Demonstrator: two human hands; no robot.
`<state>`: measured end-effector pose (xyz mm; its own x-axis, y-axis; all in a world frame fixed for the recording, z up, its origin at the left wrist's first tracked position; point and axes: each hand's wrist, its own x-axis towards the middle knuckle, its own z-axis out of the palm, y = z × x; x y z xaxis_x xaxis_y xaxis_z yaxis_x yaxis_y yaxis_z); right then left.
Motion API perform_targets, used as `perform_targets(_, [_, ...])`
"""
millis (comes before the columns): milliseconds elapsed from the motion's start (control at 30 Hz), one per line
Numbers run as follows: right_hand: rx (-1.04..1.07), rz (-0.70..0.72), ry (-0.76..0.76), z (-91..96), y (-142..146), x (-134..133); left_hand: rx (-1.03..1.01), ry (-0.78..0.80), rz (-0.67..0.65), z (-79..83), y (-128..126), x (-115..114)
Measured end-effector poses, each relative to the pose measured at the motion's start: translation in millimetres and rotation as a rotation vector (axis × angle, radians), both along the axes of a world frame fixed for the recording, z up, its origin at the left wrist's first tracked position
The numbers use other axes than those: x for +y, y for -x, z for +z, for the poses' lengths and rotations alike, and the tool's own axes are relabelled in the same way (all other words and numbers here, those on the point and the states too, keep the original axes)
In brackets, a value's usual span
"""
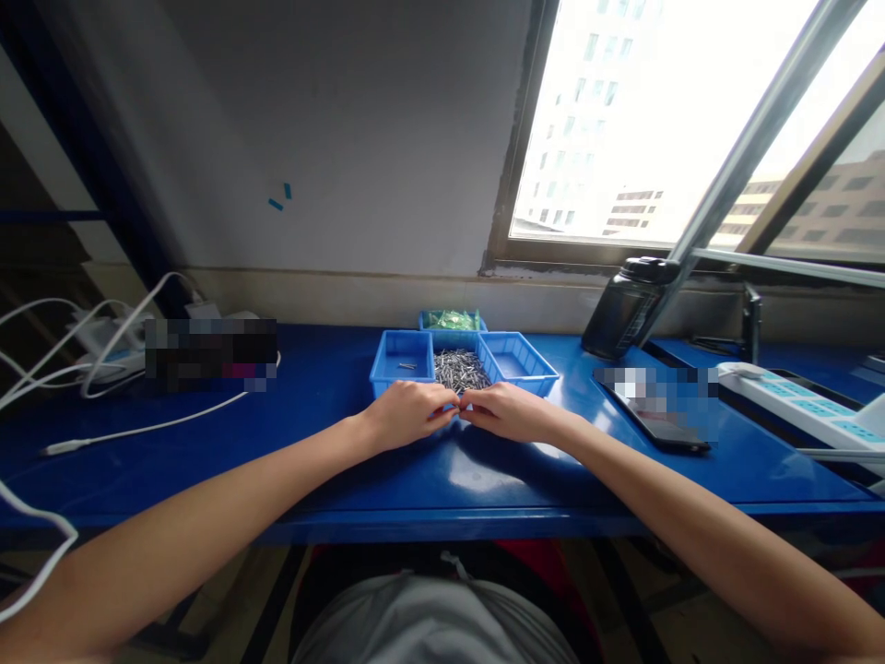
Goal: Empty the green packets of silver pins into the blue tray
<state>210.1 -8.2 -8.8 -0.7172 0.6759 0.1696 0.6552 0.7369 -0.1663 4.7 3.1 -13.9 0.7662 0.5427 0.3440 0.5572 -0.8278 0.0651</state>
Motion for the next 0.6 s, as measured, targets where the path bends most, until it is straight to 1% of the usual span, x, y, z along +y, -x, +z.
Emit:
perform_targets(200, [0.033, 0.029, 0.029, -3.7, 0.6, 1.9, -0.058, 0.106, -0.063, 1.3, -1.0, -0.4])
perform_targets(300, [0.029, 0.036, 0.024, -2.4, 0.0, 2.3, -0.091, 0.149, -0.060, 3.6, -1.9, -3.8])
perform_targets(400, [0.016, 0.003, 0.018, 0.1, -1.2, 2.4, -0.096, 0.192, -0.039, 4.9, -2.0, -5.7])
perform_targets(500, [0.016, -0.030, 0.027, 2.5, -2.3, 1.8, -0.083, 0.206, -0.019, 4.0, -1.2, -4.2])
perform_targets(600, [0.028, -0.032, 0.033, 3.8, -2.7, 0.7, -0.064, 0.186, -0.020, 2.3, -0.5, -1.1])
